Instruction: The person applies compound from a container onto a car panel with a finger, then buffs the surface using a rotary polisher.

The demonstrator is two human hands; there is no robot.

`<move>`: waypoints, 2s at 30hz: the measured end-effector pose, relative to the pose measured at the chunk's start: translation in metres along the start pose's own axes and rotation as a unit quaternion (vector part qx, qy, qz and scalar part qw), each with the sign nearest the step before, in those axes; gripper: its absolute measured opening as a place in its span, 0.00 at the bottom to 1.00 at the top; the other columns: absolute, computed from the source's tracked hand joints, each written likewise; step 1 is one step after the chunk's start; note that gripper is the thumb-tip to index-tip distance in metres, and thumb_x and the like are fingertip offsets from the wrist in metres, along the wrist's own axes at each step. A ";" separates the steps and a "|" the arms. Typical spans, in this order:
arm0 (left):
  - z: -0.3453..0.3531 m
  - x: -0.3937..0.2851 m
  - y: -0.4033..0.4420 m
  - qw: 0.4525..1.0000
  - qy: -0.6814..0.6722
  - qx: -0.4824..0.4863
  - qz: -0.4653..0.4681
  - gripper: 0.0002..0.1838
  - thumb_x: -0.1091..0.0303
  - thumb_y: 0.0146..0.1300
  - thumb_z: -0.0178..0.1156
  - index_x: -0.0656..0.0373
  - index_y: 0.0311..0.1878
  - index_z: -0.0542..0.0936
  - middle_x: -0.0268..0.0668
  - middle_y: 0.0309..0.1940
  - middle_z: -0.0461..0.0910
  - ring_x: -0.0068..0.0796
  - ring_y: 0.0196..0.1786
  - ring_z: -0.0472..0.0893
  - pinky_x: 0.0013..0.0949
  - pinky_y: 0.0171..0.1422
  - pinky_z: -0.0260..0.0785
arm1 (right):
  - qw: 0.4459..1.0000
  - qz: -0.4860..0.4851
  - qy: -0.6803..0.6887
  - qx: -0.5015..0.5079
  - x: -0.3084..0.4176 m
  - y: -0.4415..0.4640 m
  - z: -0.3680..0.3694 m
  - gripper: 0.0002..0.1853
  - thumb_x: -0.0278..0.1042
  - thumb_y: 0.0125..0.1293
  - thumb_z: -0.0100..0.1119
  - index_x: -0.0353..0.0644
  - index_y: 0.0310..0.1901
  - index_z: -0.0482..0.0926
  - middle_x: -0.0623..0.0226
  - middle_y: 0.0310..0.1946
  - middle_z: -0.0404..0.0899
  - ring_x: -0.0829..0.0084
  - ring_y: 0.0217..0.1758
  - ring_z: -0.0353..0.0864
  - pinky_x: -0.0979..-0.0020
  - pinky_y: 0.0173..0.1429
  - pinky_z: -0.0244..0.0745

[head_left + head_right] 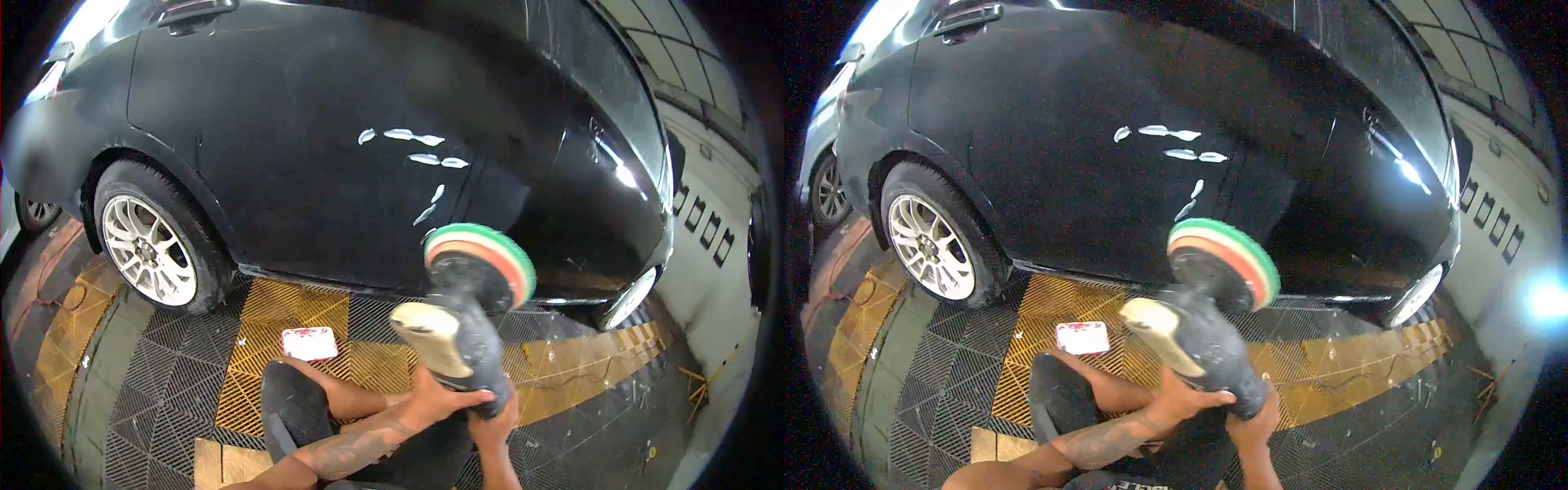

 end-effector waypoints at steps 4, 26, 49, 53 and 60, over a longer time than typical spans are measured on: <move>0.080 -0.085 0.028 0.979 0.083 0.082 0.170 0.51 0.50 0.54 0.80 0.70 0.70 0.63 0.51 0.64 0.71 0.45 0.67 0.73 0.46 0.72 0.66 | 0.995 0.022 0.097 0.004 -0.005 0.055 -0.035 0.27 0.33 0.53 0.74 0.36 0.54 0.76 0.55 0.46 0.83 0.63 0.44 0.84 0.61 0.47 0.79; 0.072 -0.144 0.269 0.810 0.312 0.134 0.478 0.12 0.70 0.53 0.75 0.61 0.40 0.86 0.42 0.38 0.87 0.41 0.39 0.88 0.37 0.45 0.79 | 0.850 0.184 0.480 0.117 -0.052 0.141 0.245 0.16 0.29 0.58 0.78 0.36 0.42 0.80 0.67 0.31 0.83 0.75 0.31 0.80 0.69 0.37 0.76; -0.077 -0.235 0.266 0.894 0.190 0.106 0.391 0.13 0.73 0.61 0.68 0.69 0.48 0.85 0.53 0.44 0.87 0.40 0.45 0.88 0.40 0.54 0.81 | 0.941 0.067 0.296 0.152 0.076 0.189 0.217 0.24 0.36 0.48 0.75 0.32 0.46 0.81 0.40 0.38 0.86 0.41 0.44 0.87 0.55 0.49 0.83; -0.027 -0.189 0.277 0.885 0.243 0.124 0.376 0.14 0.73 0.60 0.67 0.71 0.48 0.85 0.53 0.45 0.87 0.39 0.45 0.88 0.40 0.54 0.81 | 0.926 0.122 0.327 0.144 0.025 0.179 0.209 0.24 0.34 0.48 0.76 0.32 0.47 0.83 0.42 0.39 0.87 0.46 0.45 0.89 0.59 0.50 0.82; 0.077 -0.120 0.298 0.846 0.310 0.204 0.382 0.12 0.68 0.56 0.71 0.61 0.43 0.89 0.39 0.38 0.89 0.28 0.41 0.87 0.33 0.49 0.80 | 0.912 0.175 0.356 0.105 -0.044 0.168 0.196 0.19 0.36 0.52 0.83 0.35 0.38 0.84 0.62 0.33 0.88 0.72 0.34 0.86 0.65 0.43 0.81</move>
Point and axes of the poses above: each hand's wrist, its own y-axis towards the middle knuckle, its own z-axis out of the palm, x = y × z, the point moved 8 cm from there along y, towards the middle knuckle
